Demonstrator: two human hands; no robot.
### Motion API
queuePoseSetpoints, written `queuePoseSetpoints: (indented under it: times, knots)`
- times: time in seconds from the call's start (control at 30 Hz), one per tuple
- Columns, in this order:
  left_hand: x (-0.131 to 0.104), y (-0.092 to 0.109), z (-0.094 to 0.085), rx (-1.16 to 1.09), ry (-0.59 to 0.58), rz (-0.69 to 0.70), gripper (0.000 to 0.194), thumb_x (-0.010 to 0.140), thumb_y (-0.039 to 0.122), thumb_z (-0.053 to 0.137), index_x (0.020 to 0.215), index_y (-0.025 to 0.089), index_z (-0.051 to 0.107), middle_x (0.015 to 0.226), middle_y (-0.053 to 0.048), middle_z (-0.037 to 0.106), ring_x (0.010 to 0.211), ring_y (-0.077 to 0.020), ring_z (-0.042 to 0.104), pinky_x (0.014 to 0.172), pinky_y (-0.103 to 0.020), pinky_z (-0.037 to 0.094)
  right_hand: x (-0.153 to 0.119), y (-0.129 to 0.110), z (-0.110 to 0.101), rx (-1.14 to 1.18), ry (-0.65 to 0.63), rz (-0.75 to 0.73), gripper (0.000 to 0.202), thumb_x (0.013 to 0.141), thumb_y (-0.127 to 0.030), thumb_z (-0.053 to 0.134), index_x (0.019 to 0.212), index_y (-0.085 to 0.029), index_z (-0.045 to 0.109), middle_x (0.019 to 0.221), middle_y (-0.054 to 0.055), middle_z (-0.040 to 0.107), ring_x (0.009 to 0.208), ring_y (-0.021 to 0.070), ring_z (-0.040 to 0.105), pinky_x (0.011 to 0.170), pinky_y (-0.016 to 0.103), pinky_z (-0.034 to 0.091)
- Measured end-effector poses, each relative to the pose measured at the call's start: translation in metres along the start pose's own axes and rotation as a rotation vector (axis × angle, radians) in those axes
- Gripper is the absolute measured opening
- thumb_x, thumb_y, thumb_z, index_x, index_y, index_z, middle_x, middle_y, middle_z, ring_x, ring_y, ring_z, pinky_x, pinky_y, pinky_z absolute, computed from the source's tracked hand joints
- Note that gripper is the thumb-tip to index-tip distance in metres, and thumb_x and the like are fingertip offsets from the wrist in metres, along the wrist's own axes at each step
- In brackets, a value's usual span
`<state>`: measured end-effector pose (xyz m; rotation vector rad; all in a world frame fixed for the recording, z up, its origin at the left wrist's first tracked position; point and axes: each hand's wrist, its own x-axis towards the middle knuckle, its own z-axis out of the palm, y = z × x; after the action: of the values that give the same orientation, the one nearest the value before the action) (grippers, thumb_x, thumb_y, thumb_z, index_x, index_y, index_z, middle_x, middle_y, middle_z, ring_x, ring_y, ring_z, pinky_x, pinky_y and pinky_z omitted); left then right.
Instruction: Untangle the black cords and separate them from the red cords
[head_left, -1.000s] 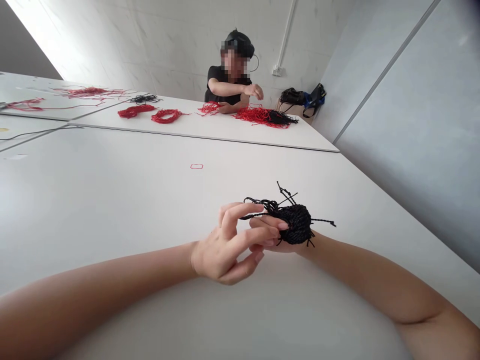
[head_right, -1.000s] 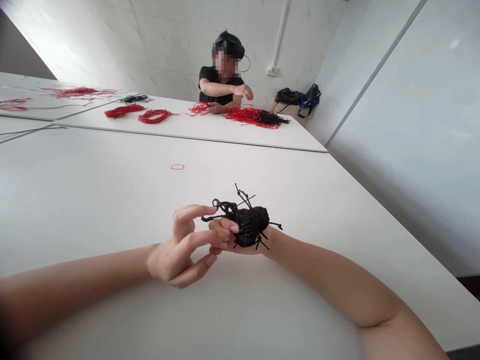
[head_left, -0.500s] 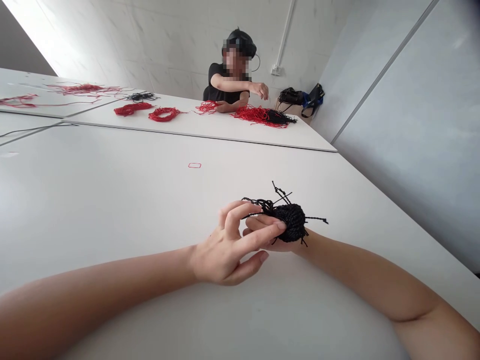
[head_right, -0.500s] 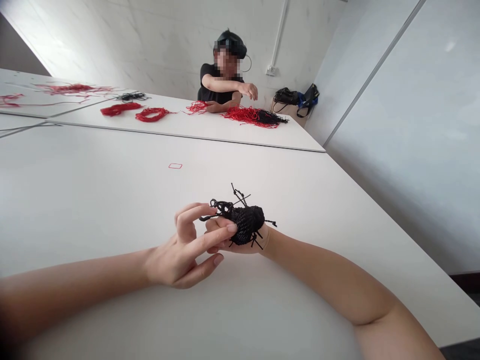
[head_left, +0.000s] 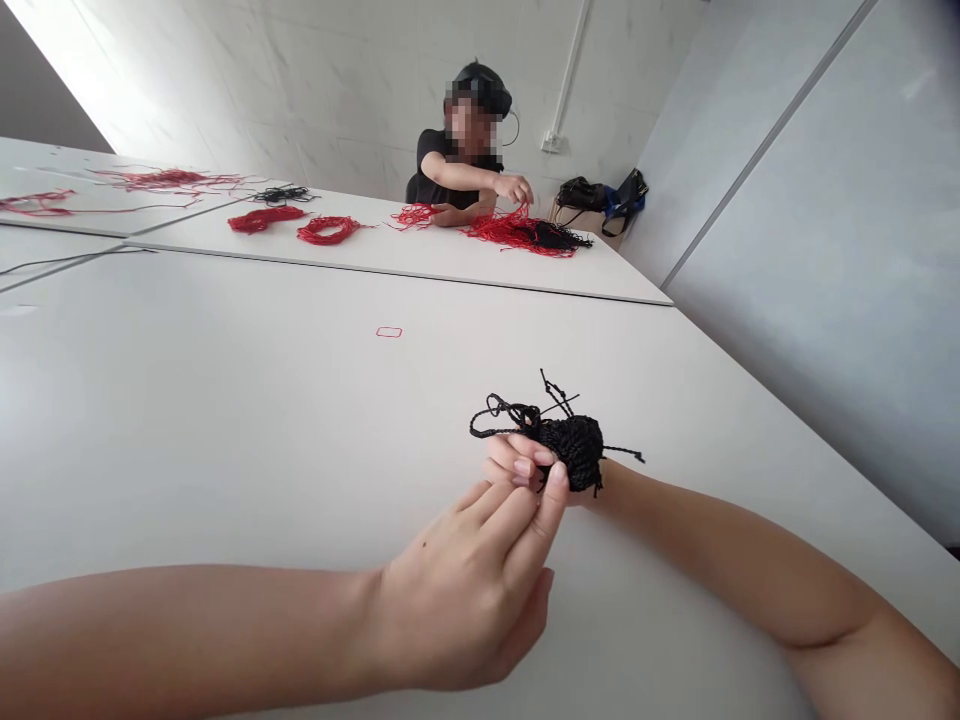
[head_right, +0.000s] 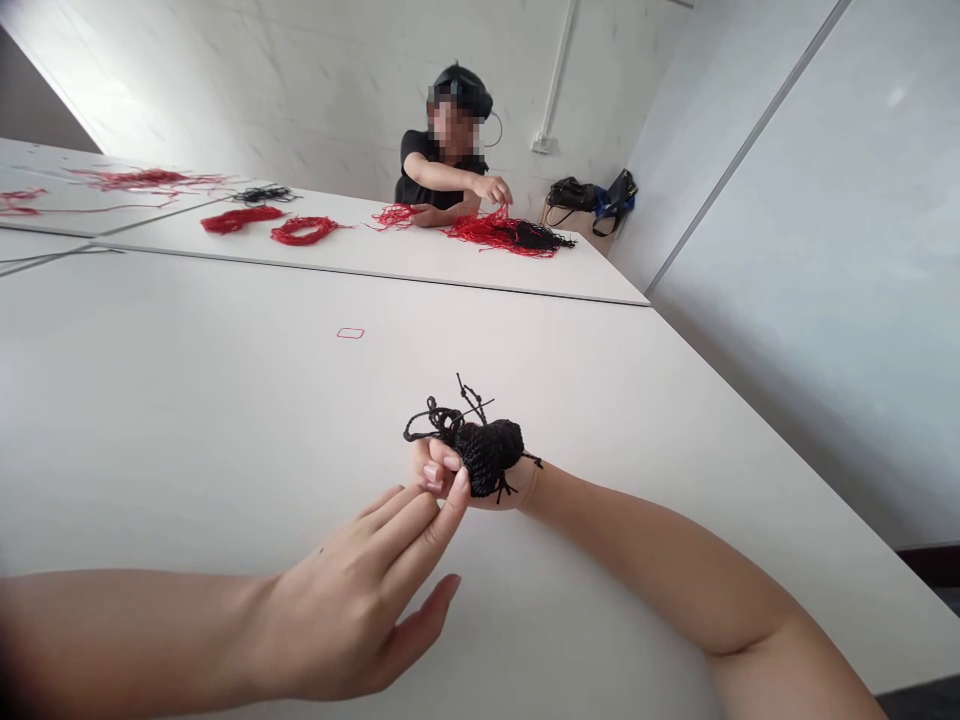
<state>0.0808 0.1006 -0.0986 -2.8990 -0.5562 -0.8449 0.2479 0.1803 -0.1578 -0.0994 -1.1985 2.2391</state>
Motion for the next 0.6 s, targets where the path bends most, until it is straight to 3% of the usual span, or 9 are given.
queuePoseSetpoints:
  times: [0.1,0.17,0.3,0.37,0.47,0.53,0.6]
  knots:
    - [-0.002,0.0,0.001,-0.082,-0.025,-0.026,0.065,0.081,0.013,0.049,0.138,-0.009,0.026,0.094,-0.016,0.058,0.089,-0.0269,0.055,0.081,-0.037,0.052,0.002,0.002,-0.002,0.131,-0.156,-0.079,0.032,0.077,-0.034,0.07,0.062,-0.019,0.046,0.077,0.0,0.043,0.067,0.0109,0.044,0.074,0.023,0.044]
    - [-0.002,0.0,0.001,-0.112,-0.036,-0.019,0.066,0.081,0.013,0.049,0.138,-0.008,0.024,0.094,-0.017,0.058,0.09,-0.0274,0.055,0.078,-0.036,0.053,0.003,0.003,-0.002,0.151,-0.215,-0.078,0.03,0.079,-0.031,0.067,0.062,-0.019,0.046,0.076,0.0,0.043,0.069,0.0111,0.045,0.078,0.024,0.045]
    - [-0.002,0.0,0.001,-0.116,-0.063,-0.026,0.068,0.082,0.012,0.047,0.141,-0.006,0.018,0.099,-0.018,0.058,0.093,-0.0288,0.056,0.075,-0.037,0.053,0.003,-0.004,0.003,0.116,-0.183,-0.082,0.031,0.077,-0.035,0.07,0.063,-0.018,0.047,0.075,-0.001,0.044,0.068,0.0106,0.046,0.075,0.024,0.045]
    - [0.0,-0.007,0.003,-0.131,-0.057,-0.093,0.07,0.084,0.015,0.046,0.144,-0.001,0.014,0.104,-0.019,0.057,0.088,-0.0269,0.057,0.073,-0.039,0.053,0.002,-0.013,0.004,0.049,-0.027,-0.098,0.032,0.075,-0.042,0.072,0.066,-0.019,0.051,0.076,-0.001,0.046,0.068,0.0107,0.047,0.069,0.023,0.044]
    - [0.003,-0.032,0.011,-0.264,-0.006,-0.34,0.065,0.086,0.021,0.046,0.144,0.014,0.017,0.104,-0.012,0.054,0.073,-0.019,0.055,0.063,-0.035,0.052,0.002,-0.03,-0.004,-0.191,0.392,-0.176,0.032,0.066,-0.045,0.076,0.074,-0.02,0.059,0.081,0.0,0.053,0.069,0.012,0.049,0.067,0.025,0.043]
    - [0.005,-0.053,0.018,-0.379,0.07,-0.517,0.058,0.086,0.026,0.049,0.138,0.019,0.024,0.104,-0.009,0.051,0.078,-0.0173,0.056,0.061,-0.031,0.051,0.002,-0.036,-0.012,-0.437,0.673,-0.274,0.028,0.063,-0.039,0.077,0.075,-0.02,0.06,0.078,0.0,0.056,0.068,0.0131,0.049,0.066,0.027,0.043]
    - [0.008,-0.071,0.024,-0.446,0.133,-0.625,0.05,0.086,0.031,0.053,0.129,0.02,0.031,0.109,-0.009,0.05,0.086,-0.0174,0.056,0.064,-0.031,0.051,0.002,-0.037,-0.019,-0.596,0.82,-0.334,0.019,0.064,-0.032,0.073,0.073,-0.02,0.06,0.07,-0.001,0.056,0.064,0.013,0.048,0.064,0.027,0.041]
